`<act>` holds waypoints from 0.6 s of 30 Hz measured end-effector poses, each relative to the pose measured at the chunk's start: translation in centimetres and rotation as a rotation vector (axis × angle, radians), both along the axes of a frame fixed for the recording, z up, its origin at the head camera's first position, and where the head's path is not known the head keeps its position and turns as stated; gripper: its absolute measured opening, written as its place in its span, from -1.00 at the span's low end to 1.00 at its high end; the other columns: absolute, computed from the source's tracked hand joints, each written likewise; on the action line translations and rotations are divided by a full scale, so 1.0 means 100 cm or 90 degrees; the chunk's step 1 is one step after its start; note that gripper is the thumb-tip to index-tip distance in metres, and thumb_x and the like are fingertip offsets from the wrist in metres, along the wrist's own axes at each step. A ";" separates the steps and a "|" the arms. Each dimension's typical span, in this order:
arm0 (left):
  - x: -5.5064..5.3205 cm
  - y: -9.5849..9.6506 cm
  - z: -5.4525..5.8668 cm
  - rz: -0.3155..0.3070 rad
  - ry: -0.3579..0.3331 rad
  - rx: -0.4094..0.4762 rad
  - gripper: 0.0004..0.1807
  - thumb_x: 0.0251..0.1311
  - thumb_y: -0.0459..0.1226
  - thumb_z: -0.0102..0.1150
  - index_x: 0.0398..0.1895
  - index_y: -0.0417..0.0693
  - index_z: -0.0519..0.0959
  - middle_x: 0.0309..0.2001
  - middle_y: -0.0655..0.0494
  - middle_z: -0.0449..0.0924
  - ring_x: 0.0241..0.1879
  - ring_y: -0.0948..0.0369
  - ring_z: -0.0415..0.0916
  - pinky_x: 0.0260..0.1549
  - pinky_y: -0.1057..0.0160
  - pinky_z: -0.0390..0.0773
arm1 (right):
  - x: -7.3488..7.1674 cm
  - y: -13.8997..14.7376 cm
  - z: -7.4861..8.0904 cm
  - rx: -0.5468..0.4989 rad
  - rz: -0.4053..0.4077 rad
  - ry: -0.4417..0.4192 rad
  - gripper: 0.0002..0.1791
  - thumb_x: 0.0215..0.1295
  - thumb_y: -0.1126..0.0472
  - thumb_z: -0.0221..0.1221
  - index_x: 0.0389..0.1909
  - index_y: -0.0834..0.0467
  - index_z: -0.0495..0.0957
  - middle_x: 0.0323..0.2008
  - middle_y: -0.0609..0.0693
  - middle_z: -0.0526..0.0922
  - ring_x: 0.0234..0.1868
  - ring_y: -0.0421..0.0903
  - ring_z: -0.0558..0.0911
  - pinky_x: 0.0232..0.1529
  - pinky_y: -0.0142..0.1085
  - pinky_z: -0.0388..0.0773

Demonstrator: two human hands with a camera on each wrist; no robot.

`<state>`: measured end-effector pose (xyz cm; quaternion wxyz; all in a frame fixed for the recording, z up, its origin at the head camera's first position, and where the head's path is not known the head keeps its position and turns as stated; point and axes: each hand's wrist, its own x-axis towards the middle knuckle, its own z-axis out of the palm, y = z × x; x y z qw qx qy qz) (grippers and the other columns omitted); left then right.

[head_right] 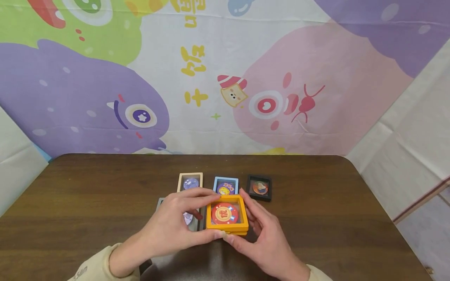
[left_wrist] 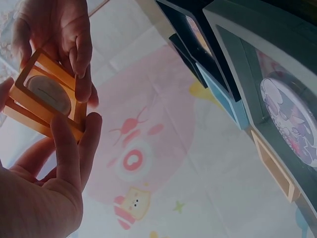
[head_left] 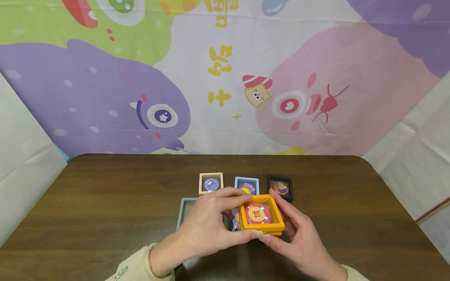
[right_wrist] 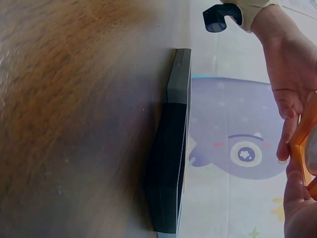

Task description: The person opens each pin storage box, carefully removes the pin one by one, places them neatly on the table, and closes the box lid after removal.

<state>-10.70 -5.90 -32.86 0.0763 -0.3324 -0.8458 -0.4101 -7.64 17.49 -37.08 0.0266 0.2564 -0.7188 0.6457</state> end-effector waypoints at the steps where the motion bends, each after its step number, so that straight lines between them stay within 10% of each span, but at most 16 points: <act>1: 0.000 0.000 0.000 -0.002 -0.008 0.003 -0.34 -0.14 0.07 0.56 0.10 0.04 0.69 0.00 0.36 0.61 -0.16 0.32 0.55 -0.32 0.36 0.55 | 0.000 0.000 0.000 0.000 0.002 -0.005 -0.09 0.17 0.57 0.28 0.52 0.18 0.13 0.40 0.36 0.22 0.24 -0.09 0.52 0.07 -0.29 0.53; 18: -0.003 -0.004 0.005 0.020 -0.134 0.029 -0.38 -0.13 0.17 0.53 0.05 0.19 0.71 -0.02 0.36 0.63 -0.32 0.37 0.55 -0.39 0.29 0.62 | 0.002 -0.003 0.000 0.041 -0.017 -0.079 0.01 0.09 0.40 0.44 0.53 -0.02 0.15 0.35 0.20 0.35 0.18 -0.04 0.56 0.08 -0.27 0.53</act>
